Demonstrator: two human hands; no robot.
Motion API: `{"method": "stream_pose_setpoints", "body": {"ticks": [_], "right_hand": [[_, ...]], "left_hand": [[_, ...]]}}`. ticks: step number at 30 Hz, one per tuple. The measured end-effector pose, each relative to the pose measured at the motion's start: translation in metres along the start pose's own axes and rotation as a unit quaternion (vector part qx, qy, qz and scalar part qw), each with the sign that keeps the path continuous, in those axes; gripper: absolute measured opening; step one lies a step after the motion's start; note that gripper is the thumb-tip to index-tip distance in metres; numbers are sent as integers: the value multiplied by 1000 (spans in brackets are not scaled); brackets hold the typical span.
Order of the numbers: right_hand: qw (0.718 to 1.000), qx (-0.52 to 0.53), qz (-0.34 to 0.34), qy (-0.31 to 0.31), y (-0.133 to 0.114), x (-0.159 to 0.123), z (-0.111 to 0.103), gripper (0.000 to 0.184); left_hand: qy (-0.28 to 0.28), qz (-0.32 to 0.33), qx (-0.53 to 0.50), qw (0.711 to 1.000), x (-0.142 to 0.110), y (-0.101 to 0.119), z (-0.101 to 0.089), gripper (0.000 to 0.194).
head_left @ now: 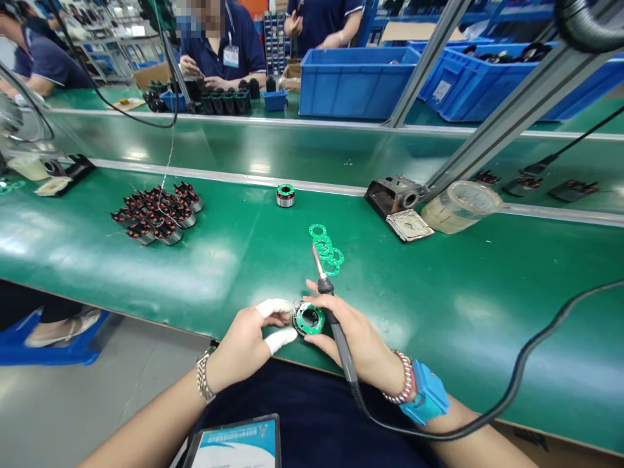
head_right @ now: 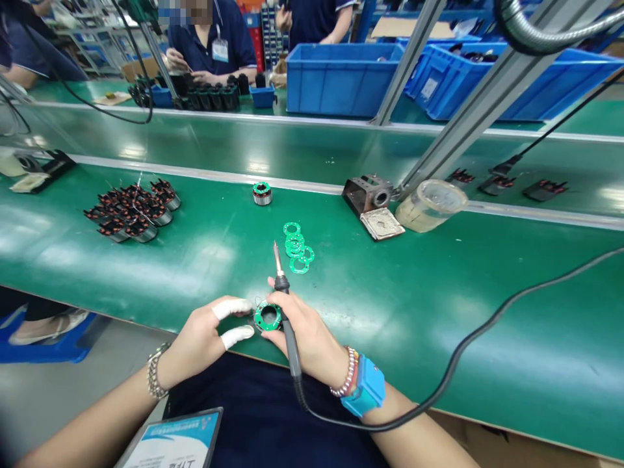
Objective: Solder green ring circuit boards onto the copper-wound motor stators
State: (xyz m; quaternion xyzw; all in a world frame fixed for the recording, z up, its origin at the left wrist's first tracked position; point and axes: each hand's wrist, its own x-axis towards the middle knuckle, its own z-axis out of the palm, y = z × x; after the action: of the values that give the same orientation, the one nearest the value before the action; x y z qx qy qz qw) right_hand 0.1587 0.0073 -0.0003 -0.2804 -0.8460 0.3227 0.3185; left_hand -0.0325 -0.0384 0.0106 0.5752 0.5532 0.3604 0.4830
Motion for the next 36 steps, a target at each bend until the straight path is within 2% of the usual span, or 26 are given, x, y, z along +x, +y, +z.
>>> {"method": "stream_pose_setpoints", "body": {"ticks": [3, 6, 9, 12, 15, 18, 21, 24, 26, 29, 32, 36], "right_hand": [[1000, -3, -3, 8, 0, 0, 0, 38], [1000, -4, -2, 15, -1, 0, 0, 37], [1000, -9, -2, 22, -3, -1, 2, 37], [998, -29, -2, 53, -5, -3, 9, 35], [994, -55, -2, 99, -7, -5, 16, 31], [991, -72, 0, 116, -9, -6, 21, 29], [990, -75, 7, 115, -9, -6, 24, 28], [992, -63, 11, 110, -7, -5, 22, 30], [995, -44, 10, 86, -5, -4, 17, 33], [1000, -10, 15, 23, -2, -2, 2, 41], [1000, 0, 24, -5, 0, -3, -10, 45], [999, -6, 38, -8, 2, -4, -13, 41]], "left_hand": [[29, 128, 203, 970, -4, -6, -2, 16], [49, 205, 297, 931, -7, -11, 0, 22], [60, 246, 357, 899, -8, -13, 3, 27], [77, 232, 400, 883, -6, -11, 9, 21], [129, 188, 405, 886, -3, -9, 18, 20], [165, 160, 366, 902, -6, -10, 25, 20], [151, 186, 320, 917, -15, -20, 32, 34], [161, 226, 310, 909, -23, -33, 40, 51], [157, 247, 304, 906, -26, -37, 42, 53], [111, 245, 274, 923, -22, -31, 35, 43], [96, 222, 270, 932, -11, -20, 19, 28], [83, 327, 341, 877, 13, -14, -1, 21]]}}
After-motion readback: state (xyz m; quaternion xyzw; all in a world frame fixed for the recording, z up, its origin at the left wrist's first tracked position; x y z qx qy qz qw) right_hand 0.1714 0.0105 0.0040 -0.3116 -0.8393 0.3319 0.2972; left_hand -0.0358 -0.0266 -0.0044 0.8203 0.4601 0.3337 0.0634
